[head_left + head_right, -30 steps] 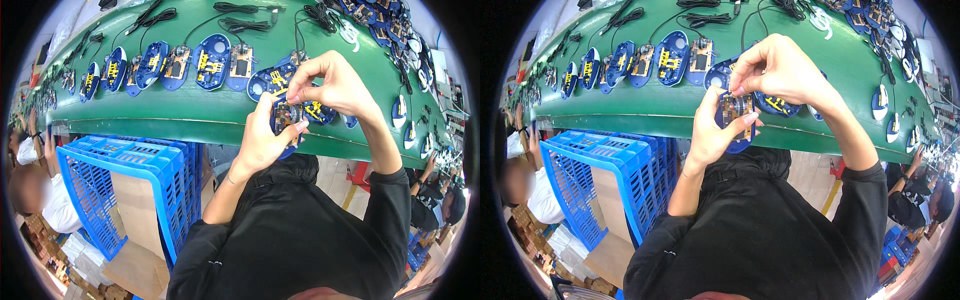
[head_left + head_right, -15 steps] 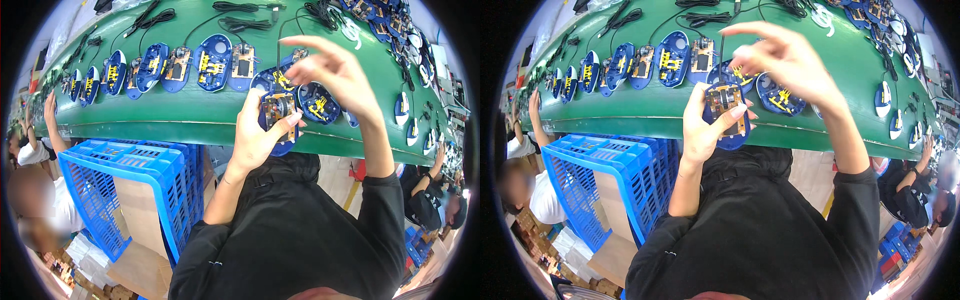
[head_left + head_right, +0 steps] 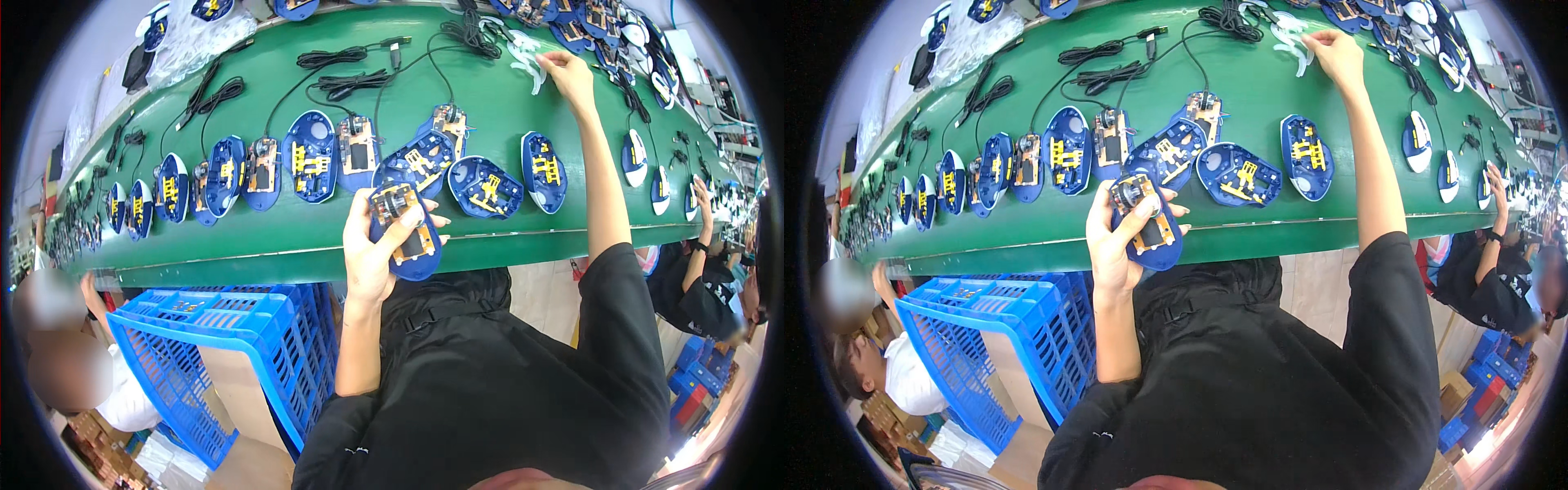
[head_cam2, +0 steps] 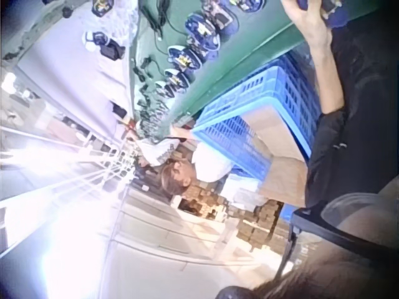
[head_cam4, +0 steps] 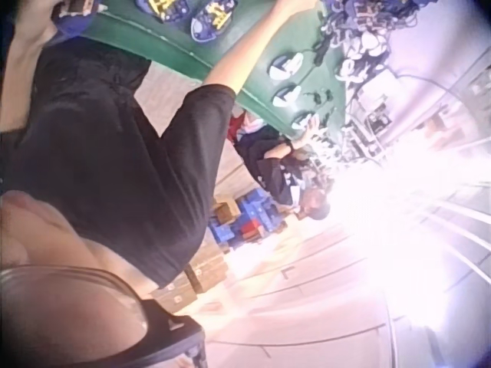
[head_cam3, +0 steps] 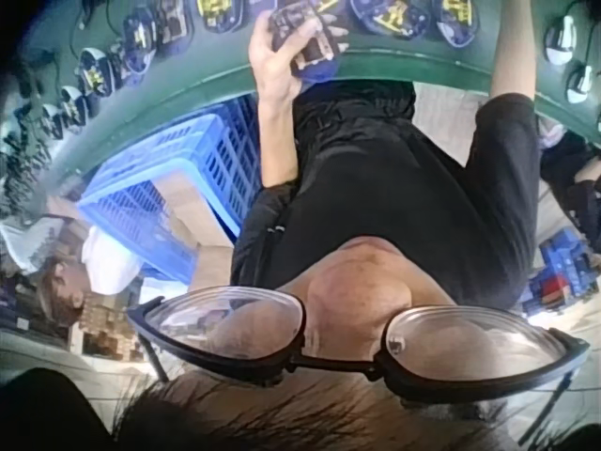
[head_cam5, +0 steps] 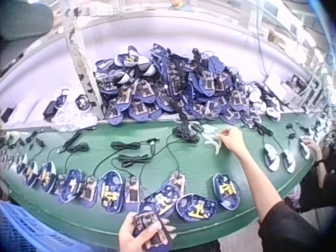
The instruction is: The person assembles computer mice along a conveyor line by placing circuit boards and plastic strips into mouse bases, attaching the top covers, and sorting the components along the belt.
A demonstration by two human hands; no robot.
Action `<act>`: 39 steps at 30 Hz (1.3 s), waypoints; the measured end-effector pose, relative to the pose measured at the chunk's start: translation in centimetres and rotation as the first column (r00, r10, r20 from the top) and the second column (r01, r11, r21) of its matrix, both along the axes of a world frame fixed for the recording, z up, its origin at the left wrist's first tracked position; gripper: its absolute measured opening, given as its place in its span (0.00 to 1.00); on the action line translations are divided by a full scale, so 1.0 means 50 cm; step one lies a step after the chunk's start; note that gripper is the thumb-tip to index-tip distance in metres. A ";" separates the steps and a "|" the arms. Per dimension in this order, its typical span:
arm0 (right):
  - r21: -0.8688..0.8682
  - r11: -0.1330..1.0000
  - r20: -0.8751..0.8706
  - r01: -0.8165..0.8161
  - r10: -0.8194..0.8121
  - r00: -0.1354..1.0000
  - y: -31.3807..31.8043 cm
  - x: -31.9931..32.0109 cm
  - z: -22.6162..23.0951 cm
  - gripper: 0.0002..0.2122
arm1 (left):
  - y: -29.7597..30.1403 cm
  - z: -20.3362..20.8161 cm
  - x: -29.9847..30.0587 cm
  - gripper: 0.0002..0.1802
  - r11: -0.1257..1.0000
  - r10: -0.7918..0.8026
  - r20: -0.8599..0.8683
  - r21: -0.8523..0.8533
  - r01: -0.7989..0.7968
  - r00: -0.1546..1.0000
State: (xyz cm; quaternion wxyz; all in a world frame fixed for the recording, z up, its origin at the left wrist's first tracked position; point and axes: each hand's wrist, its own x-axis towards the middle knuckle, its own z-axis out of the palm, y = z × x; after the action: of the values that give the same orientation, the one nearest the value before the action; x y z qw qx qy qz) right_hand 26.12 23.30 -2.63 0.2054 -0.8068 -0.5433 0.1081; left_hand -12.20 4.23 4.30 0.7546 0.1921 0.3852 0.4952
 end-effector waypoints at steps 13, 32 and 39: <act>-0.051 0.989 0.307 -0.137 0.146 0.940 -0.002 -0.012 0.086 0.13 | 0.012 -0.002 -0.004 0.14 0.999 0.040 -0.053 -0.011 -0.041 0.998; -0.029 0.995 -0.853 -0.095 0.025 0.522 -0.441 -0.569 0.161 0.13 | -0.021 -0.042 -0.115 0.44 0.960 0.171 0.359 0.149 -0.237 0.918; -0.048 0.994 -0.833 -0.094 0.012 0.553 -0.420 -0.580 0.156 0.12 | -0.022 -0.051 -0.126 0.47 0.974 0.156 0.333 0.101 -0.200 0.930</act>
State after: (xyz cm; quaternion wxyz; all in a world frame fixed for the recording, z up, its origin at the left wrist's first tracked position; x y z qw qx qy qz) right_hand -2.85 2.31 5.15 0.3990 -0.6516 -0.4009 0.5054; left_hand -18.50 3.13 1.73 0.7446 0.1227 0.2385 0.6112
